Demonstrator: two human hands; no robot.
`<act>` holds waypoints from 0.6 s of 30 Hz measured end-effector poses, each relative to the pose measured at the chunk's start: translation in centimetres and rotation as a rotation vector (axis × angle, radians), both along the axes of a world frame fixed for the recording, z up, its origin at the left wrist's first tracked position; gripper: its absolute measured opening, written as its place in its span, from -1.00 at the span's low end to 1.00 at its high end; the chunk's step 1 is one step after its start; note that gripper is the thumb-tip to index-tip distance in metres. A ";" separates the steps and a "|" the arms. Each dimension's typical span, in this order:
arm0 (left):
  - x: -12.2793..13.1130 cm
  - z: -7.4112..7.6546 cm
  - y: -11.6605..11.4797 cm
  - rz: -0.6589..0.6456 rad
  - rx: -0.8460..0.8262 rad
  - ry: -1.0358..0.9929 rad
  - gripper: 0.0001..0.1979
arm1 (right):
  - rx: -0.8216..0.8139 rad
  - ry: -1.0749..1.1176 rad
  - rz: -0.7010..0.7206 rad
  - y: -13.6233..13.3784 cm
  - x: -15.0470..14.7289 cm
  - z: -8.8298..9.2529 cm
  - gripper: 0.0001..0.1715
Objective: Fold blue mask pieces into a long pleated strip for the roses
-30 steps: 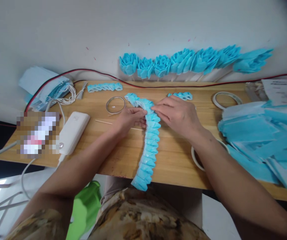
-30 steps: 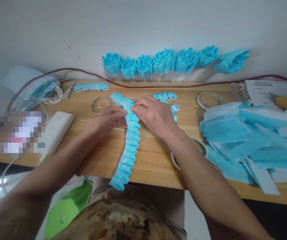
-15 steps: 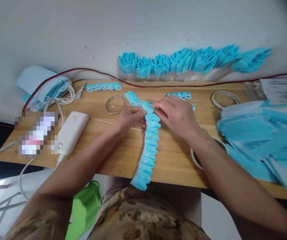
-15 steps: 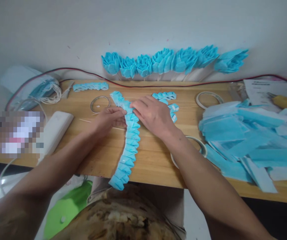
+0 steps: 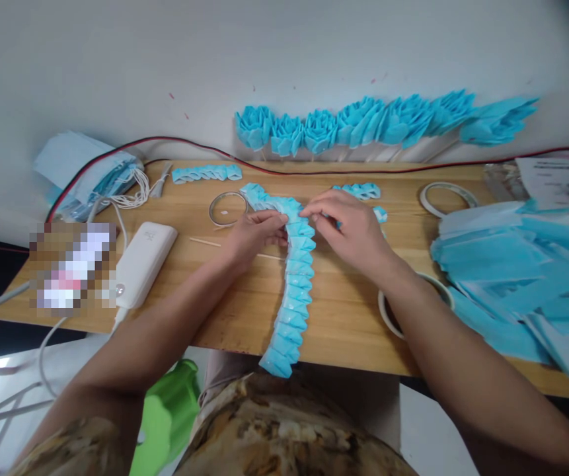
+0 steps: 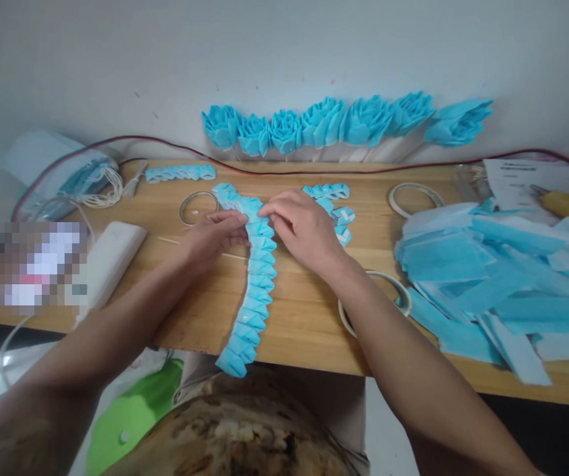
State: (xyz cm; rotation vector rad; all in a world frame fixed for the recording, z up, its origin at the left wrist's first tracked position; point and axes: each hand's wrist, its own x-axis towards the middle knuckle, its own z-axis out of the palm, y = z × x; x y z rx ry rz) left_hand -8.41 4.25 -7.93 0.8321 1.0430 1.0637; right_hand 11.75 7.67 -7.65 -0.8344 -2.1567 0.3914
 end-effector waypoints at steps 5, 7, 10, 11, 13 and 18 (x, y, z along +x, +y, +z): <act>0.1 -0.1 0.0 0.011 -0.003 0.033 -0.82 | -0.306 0.202 -0.093 0.0 -0.1 0.2 -0.86; 0.1 -0.2 0.0 0.009 0.001 0.039 -0.82 | -0.351 0.255 -0.099 0.2 -0.1 0.0 -0.88; 0.1 -0.2 0.0 0.004 0.004 0.036 -0.81 | -0.373 0.272 -0.101 0.4 -0.2 -0.3 -0.88; 0.1 -0.2 0.0 0.004 0.005 0.033 -0.81 | -0.374 0.267 -0.100 0.4 -0.2 -0.4 -0.89; 0.1 -0.2 -0.1 0.001 0.009 0.028 -0.81 | -0.382 0.259 -0.094 0.4 -0.3 -0.5 -0.91; 0.1 -0.3 -0.1 -0.016 0.033 0.029 -0.79 | -0.526 0.289 -0.079 0.5 -0.3 -0.7 -0.89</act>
